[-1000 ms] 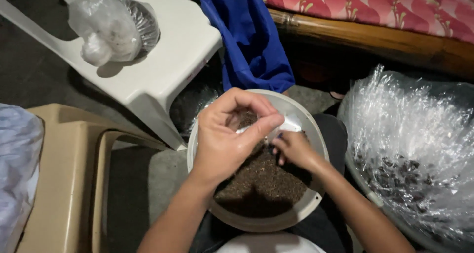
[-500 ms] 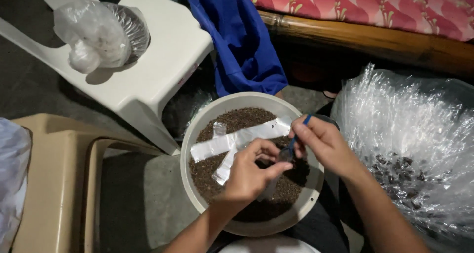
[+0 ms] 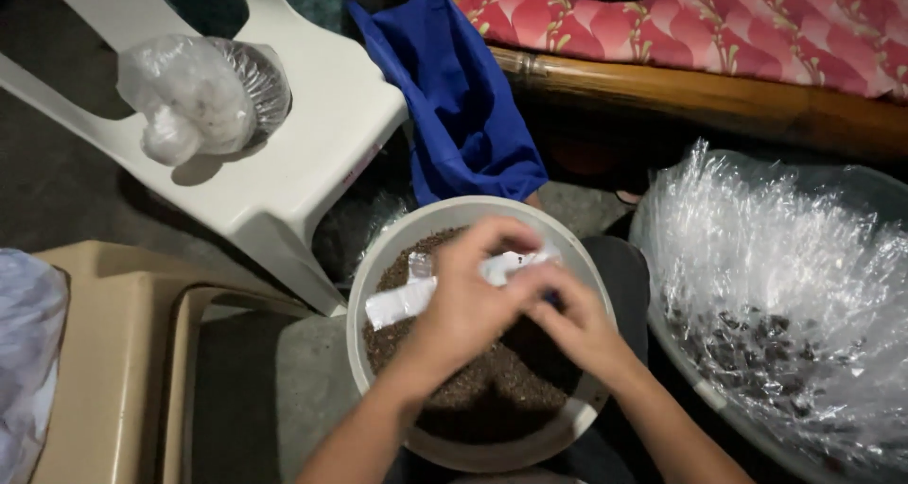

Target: Filling small plastic packets with a granular substance using a small scoop from a large bowl.

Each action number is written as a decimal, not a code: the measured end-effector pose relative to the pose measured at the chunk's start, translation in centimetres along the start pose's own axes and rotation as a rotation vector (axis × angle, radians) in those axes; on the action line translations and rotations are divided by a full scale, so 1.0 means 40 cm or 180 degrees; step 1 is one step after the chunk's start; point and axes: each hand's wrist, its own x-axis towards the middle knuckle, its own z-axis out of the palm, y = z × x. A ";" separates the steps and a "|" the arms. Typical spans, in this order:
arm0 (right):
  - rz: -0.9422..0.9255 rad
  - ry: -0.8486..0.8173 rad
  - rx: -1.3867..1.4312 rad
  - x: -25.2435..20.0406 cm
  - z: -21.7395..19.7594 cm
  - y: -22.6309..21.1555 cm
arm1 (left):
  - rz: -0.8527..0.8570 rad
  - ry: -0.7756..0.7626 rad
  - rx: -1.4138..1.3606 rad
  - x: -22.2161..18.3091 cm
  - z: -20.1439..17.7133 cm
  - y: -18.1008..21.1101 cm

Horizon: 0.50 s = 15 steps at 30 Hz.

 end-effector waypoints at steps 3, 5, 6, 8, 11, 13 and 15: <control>-0.0261 0.0317 -0.0644 0.012 -0.062 -0.010 | -0.0743 -0.1450 0.0150 -0.042 0.016 -0.052; 0.0186 0.1009 -0.0477 0.028 -0.133 0.003 | -0.0889 -0.1497 -0.0184 -0.058 -0.013 -0.110; 0.0645 0.1687 -0.0299 0.039 -0.170 0.008 | -0.1041 -0.1539 -0.0525 -0.063 -0.027 -0.139; 0.0620 0.1602 -0.0098 0.015 -0.130 -0.026 | -0.0392 -0.1256 0.0504 -0.040 -0.041 -0.169; 0.0220 0.0665 -0.0015 -0.041 -0.075 -0.051 | 0.0296 -0.0492 0.1954 -0.023 -0.058 -0.191; -0.0201 -0.0156 -0.0125 -0.058 -0.033 -0.044 | 0.0383 -0.0053 0.2398 -0.017 -0.058 -0.184; -0.0800 -0.0830 -0.0506 -0.071 0.001 -0.025 | -0.0203 -0.0224 0.1622 -0.032 -0.030 -0.168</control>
